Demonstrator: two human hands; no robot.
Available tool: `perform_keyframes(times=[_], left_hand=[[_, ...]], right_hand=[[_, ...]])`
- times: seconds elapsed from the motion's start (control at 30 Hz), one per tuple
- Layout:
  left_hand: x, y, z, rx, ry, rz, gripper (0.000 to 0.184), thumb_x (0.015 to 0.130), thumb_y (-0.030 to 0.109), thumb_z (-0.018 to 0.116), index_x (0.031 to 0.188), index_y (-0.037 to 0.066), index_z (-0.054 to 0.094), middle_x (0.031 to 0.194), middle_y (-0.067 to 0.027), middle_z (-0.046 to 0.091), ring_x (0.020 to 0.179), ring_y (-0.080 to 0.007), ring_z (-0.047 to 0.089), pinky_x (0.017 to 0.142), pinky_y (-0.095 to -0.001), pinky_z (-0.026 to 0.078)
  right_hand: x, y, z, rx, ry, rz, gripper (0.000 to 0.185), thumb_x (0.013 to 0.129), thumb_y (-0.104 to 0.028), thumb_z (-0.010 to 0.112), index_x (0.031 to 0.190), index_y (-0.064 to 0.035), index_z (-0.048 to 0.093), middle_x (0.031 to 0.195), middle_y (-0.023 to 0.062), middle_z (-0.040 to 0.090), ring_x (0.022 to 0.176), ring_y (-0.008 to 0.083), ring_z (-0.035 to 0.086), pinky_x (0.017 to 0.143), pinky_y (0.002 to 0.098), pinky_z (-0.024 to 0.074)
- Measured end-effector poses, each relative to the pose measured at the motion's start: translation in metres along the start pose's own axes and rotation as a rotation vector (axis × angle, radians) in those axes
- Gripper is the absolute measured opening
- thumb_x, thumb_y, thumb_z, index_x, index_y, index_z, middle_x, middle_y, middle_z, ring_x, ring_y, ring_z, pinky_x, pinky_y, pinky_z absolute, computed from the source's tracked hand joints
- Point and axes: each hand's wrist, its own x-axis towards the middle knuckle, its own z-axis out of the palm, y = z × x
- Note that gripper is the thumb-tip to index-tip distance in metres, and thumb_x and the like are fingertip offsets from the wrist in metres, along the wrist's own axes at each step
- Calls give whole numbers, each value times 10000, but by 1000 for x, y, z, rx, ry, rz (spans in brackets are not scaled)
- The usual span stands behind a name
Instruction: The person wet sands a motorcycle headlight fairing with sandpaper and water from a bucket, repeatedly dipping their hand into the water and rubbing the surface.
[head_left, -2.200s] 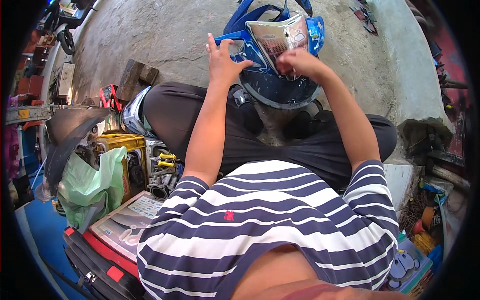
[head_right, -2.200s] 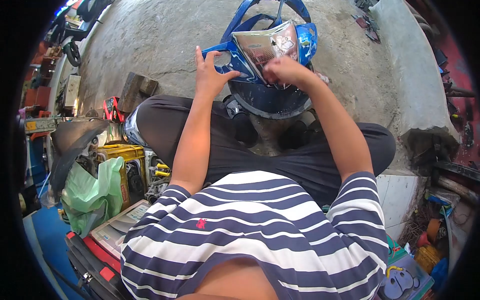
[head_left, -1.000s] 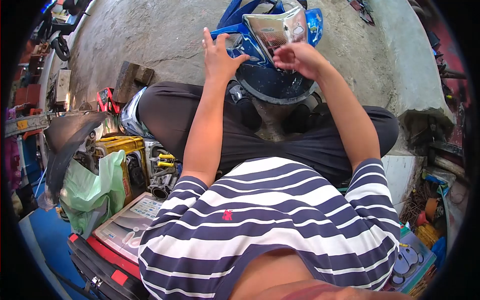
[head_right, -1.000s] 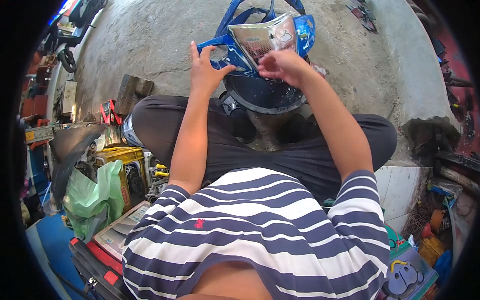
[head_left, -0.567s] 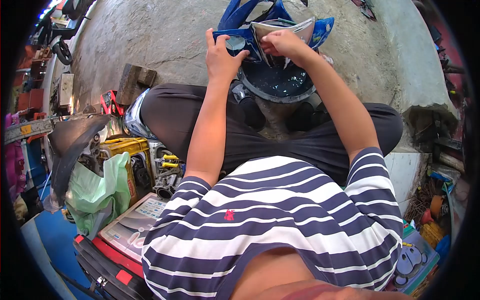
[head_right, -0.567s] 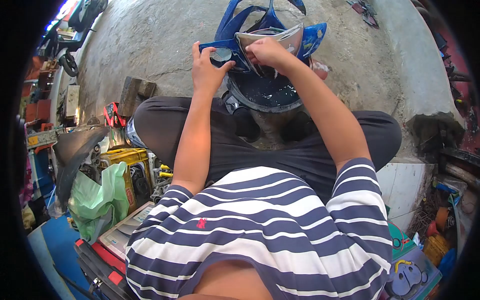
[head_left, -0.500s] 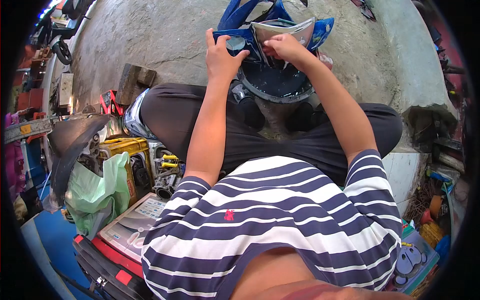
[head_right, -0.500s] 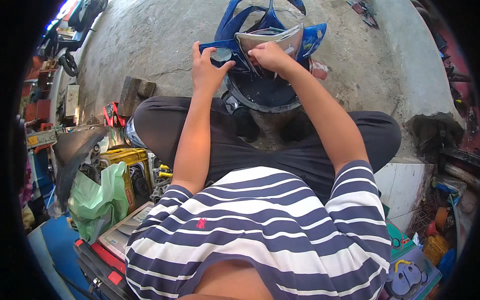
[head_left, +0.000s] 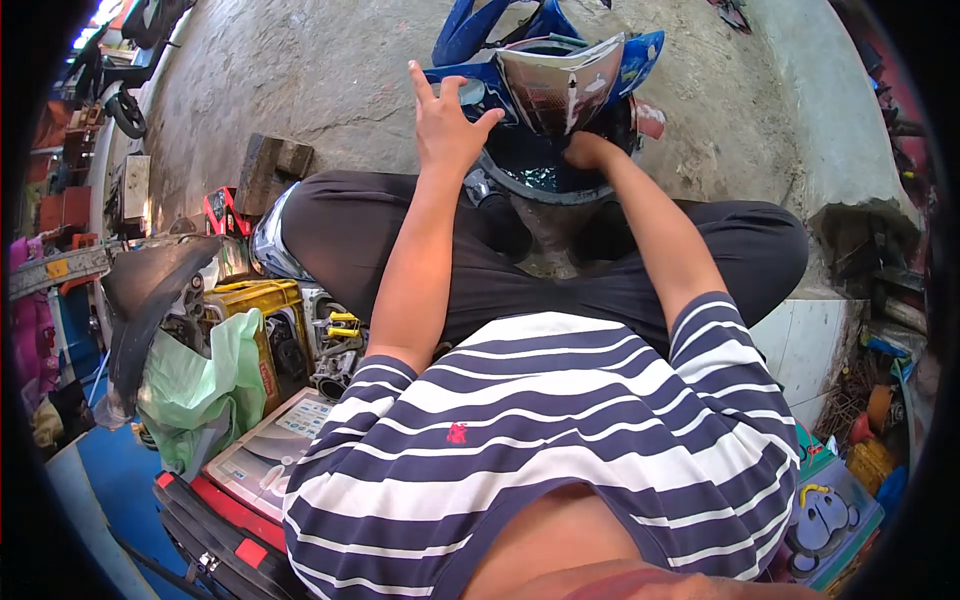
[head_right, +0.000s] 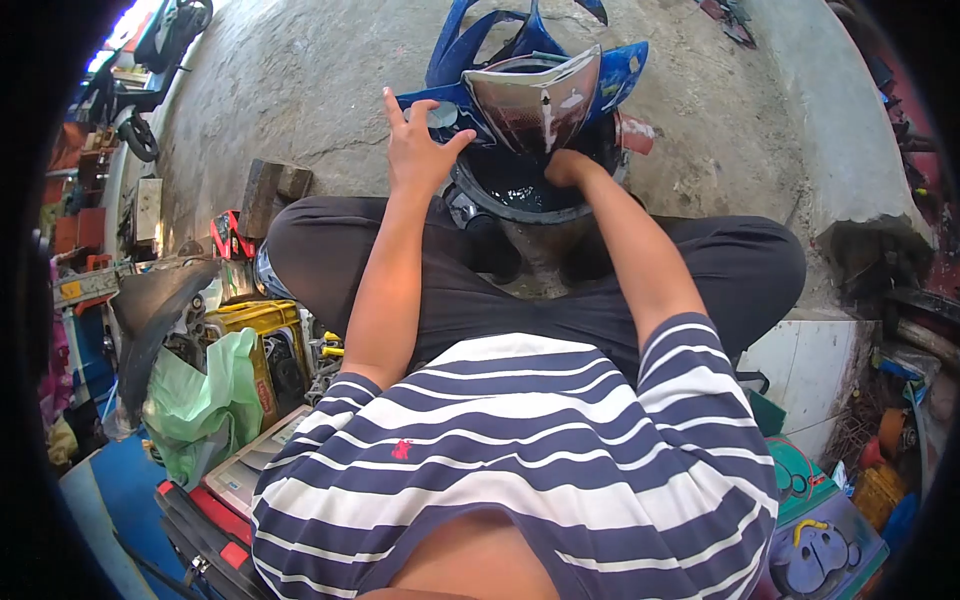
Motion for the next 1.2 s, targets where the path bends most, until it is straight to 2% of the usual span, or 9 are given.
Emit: perform_keyframes(times=[0.13,0.27,0.3,0.43,0.57,0.7,0.87,1.07,1.2], left_hand=[[-11,1,15,33,67,88,770,736,358,975,1387,196,598,1719,-386,161,1452,-602,447,1089,-555,525],[-14,0,15,-18,91,99,796,753,320,964,1441,237,571,1720,-378,172,1475,-611,408,1116,-583,501],[-11,1,15,-35,101,103,802,758,313,960,1455,247,566,1720,-375,178,1475,-610,408,1122,-588,496],[-4,-2,12,-52,98,119,813,770,303,949,1494,279,579,1723,-335,233,1444,-596,455,1132,-571,488],[0,-7,7,-45,81,127,825,781,298,940,1528,311,590,1719,-299,284,1407,-574,502,1124,-557,492],[-3,-3,10,39,83,131,876,779,297,943,1566,340,562,1713,-288,306,1365,-554,543,1112,-549,500],[-4,-4,12,42,80,130,903,765,303,955,1573,340,555,1717,-284,299,1342,-557,552,1105,-550,503],[-5,-6,15,35,88,141,910,771,322,948,1585,330,541,1732,-278,266,1365,-565,519,1105,-581,490],[-5,-5,16,-1,55,113,916,776,335,940,1594,323,526,1752,-256,227,1404,-589,467,1118,-624,466]], right_hand=[[30,-5,56,-170,-158,-35,400,915,-242,617,1153,22,800,1304,274,719,1263,398,693,1061,473,548],[15,-12,43,605,-277,134,335,1017,-234,624,1024,59,786,1068,237,782,1054,338,767,970,432,595],[-15,-24,19,1173,-332,213,285,1071,-158,565,1120,77,718,1047,226,744,1044,333,749,960,423,609],[-45,-39,-20,1645,-264,224,345,1077,-86,488,1323,141,570,1269,284,675,1199,392,689,1062,467,592],[-90,-87,-57,1855,30,218,393,1089,-116,480,1368,156,527,1267,302,670,1219,418,673,1148,492,535],[-94,-125,-83,1825,180,-19,375,1086,-170,536,1310,117,627,1175,236,720,1146,373,704,1032,436,564],[-77,-153,-100,1098,618,-132,336,1043,-229,623,1126,62,770,1017,139,796,952,220,738,865,330,540],[-79,-104,-71,1205,485,-28,302,1047,-187,614,1150,50,770,1020,98,789,908,169,707,850,315,544],[-47,-48,-21,841,306,141,305,1007,-174,626,1098,71,784,975,142,788,882,222,716,838,352,562]])
